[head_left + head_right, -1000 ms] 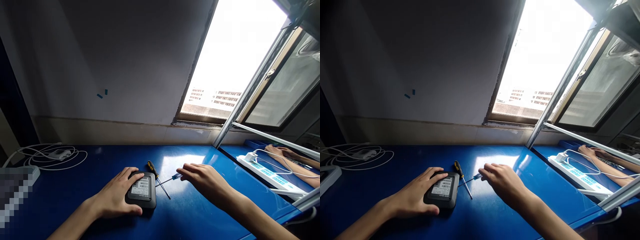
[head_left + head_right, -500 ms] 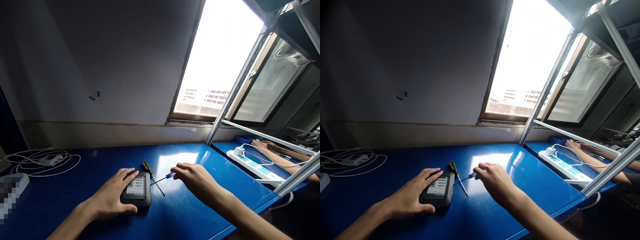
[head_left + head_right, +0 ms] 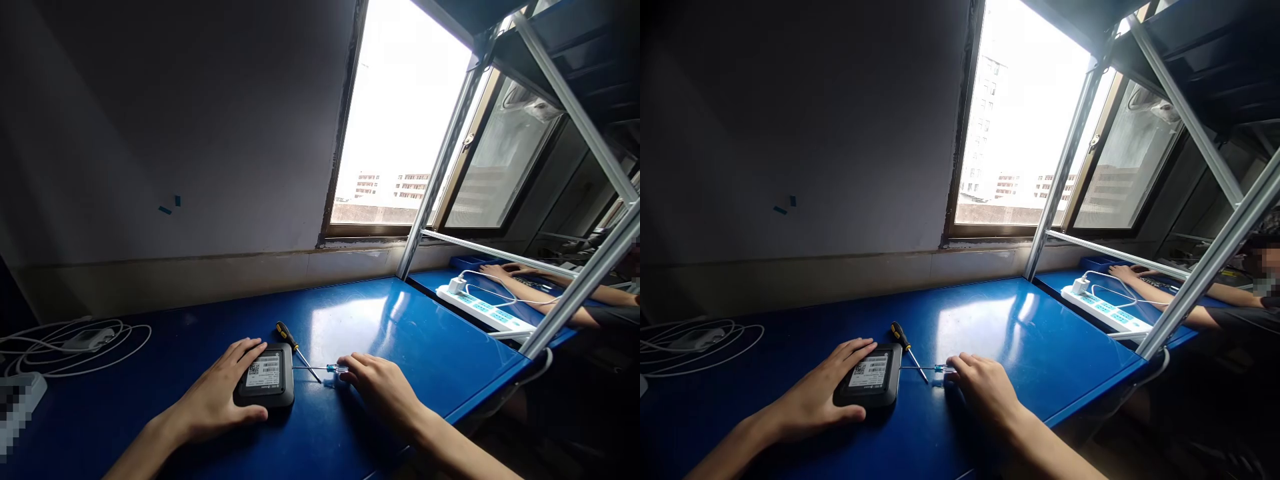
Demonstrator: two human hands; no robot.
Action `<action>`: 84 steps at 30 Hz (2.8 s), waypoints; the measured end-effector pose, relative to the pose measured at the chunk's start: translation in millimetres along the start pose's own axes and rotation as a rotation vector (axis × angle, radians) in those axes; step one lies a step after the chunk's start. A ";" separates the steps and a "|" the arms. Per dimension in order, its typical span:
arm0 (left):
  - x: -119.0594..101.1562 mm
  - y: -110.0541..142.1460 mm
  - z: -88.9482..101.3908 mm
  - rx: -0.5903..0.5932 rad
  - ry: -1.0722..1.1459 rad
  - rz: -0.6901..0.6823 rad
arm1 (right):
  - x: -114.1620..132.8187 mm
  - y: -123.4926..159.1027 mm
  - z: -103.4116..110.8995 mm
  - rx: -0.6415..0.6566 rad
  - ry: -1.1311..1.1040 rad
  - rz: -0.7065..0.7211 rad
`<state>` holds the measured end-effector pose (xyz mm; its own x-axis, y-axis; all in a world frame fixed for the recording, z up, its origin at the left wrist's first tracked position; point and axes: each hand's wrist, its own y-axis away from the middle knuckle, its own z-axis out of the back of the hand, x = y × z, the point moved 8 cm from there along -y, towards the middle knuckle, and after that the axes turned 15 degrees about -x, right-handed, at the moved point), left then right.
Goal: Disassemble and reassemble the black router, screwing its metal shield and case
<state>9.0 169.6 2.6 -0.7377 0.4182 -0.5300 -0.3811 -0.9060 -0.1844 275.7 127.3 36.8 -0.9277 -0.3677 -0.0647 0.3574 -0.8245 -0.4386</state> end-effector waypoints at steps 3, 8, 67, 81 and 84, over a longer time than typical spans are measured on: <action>-0.4 -0.3 0.3 -0.007 0.019 -0.016 | -8.7 6.6 -0.3 -0.059 0.002 -0.003; -10.3 0.9 6.7 -0.009 0.042 -0.045 | -37.7 21.6 2.7 -0.186 0.036 -0.112; -14.4 2.3 15.9 -0.013 -0.052 -0.037 | 91.1 -106.4 -29.4 -0.010 -0.407 -0.158; -0.4 -1.2 18.7 -0.103 0.065 -0.114 | 98.7 -81.6 -21.6 0.105 -0.766 0.128; -1.7 -1.8 19.9 -0.093 0.050 -0.106 | 99.1 -80.7 -22.4 0.106 -0.770 0.152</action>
<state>-0.1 171.9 20.2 -0.6663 0.5100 -0.5440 -0.4005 -0.8601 -0.3159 152.6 167.0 45.7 -0.5460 -0.6420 0.5383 0.5186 -0.7636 -0.3848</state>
